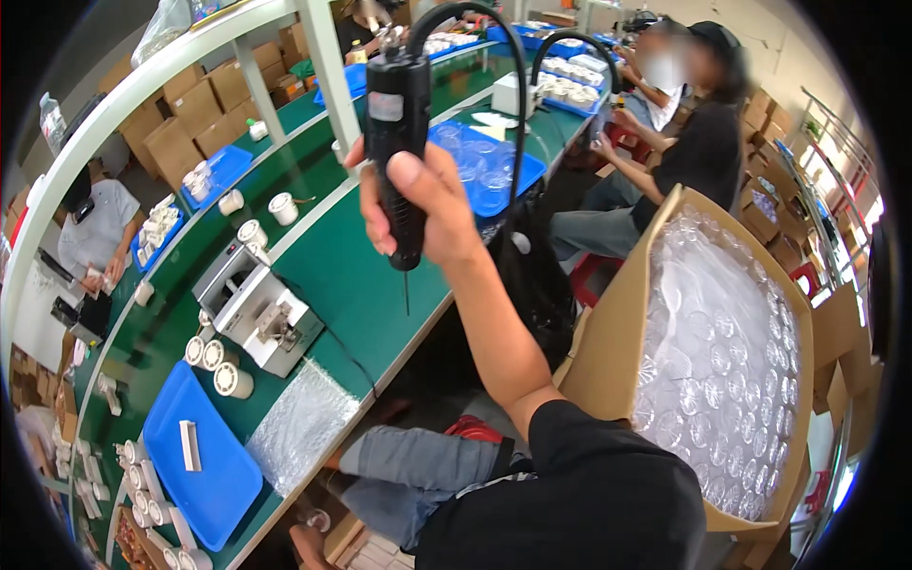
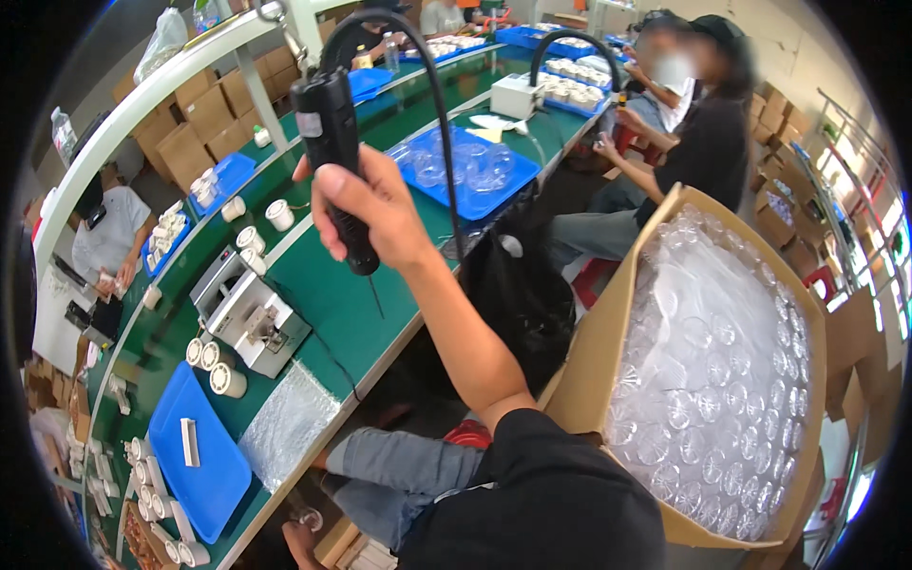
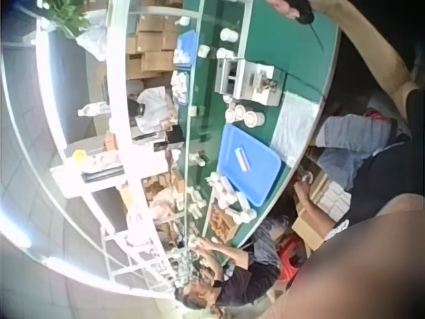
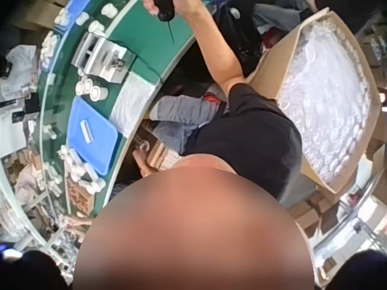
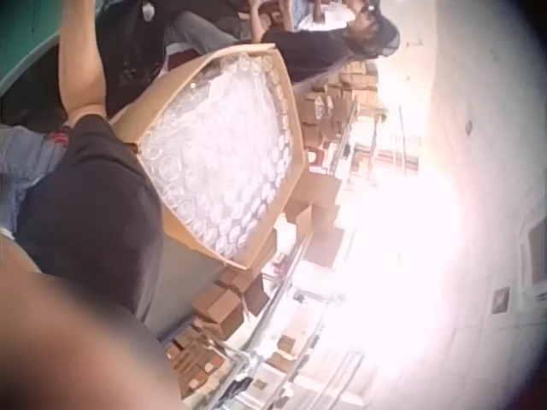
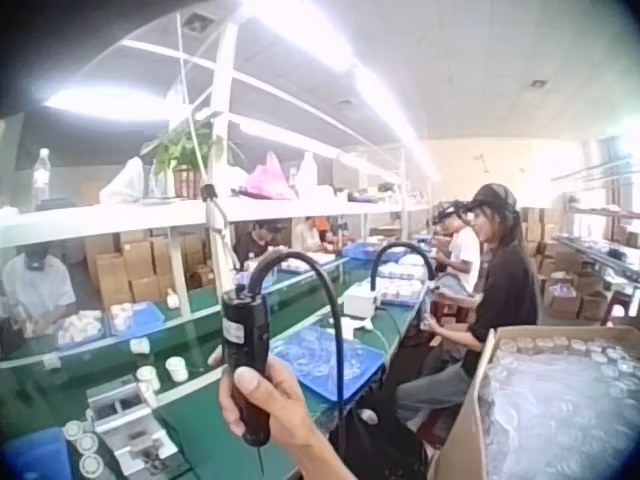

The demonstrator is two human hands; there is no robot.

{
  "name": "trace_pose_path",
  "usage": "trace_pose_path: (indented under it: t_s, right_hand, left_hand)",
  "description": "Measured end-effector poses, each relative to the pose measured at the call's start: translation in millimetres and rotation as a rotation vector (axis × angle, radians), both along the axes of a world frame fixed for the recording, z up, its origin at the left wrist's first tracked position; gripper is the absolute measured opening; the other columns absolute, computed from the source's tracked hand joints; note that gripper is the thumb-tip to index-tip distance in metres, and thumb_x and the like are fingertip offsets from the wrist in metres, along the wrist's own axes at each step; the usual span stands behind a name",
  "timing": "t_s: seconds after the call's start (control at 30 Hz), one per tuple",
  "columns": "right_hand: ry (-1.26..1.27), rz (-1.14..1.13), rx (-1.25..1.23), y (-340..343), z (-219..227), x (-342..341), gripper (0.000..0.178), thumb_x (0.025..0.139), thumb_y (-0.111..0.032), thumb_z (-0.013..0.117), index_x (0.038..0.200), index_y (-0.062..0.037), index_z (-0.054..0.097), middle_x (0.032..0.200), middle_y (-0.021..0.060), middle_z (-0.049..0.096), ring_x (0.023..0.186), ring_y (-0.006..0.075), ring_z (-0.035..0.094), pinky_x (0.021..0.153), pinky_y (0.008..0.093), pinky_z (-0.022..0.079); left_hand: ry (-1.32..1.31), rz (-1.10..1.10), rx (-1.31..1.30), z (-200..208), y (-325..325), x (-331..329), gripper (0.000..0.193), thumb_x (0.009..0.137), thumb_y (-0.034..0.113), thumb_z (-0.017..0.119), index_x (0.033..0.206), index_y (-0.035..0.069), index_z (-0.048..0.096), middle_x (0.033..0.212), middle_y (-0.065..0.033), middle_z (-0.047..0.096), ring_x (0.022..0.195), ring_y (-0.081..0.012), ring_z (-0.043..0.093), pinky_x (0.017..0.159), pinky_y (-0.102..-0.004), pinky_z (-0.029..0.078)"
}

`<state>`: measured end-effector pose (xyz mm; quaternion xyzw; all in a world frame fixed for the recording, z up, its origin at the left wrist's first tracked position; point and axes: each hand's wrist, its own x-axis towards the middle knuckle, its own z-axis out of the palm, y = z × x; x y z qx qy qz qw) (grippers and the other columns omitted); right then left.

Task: Assemble white electrical plugs and components using an electric screwdriver on a factory production line.

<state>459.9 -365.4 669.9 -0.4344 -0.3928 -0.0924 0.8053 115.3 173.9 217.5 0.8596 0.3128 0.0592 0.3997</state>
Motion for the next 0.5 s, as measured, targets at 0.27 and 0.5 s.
trace_pose_path:
  t_s: [0.27,0.5]
  right_hand:
    - [-0.005,-0.097,-0.348,15.8,-21.2,14.9,0.073,0.113,-0.055,0.039,0.155,0.0046,0.036,0.076,0.0075,0.052,0.058,0.0147,0.053,0.060,0.0317,0.051]
    - [0.242,0.336,0.116,106.8,-49.3,24.7,0.052,0.113,-0.049,0.044,0.115,-0.0010,0.063,0.064,0.0068,0.059,0.043,0.0157,0.053,0.047,0.0290,0.048]
  left_hand:
    - [0.314,-0.658,-0.479,275.3,-109.1,-17.8,0.070,0.080,0.013,0.093,0.142,0.004,0.063,0.136,-0.0139,0.064,0.125,-0.0240,0.060,0.104,-0.0392,0.049]
    - [-0.528,-0.422,-0.343,295.0,-170.9,67.3,0.084,0.072,0.011,0.095,0.144,-0.004,0.056,0.148,-0.0196,0.060,0.137,-0.0333,0.058,0.115,-0.0496,0.045]
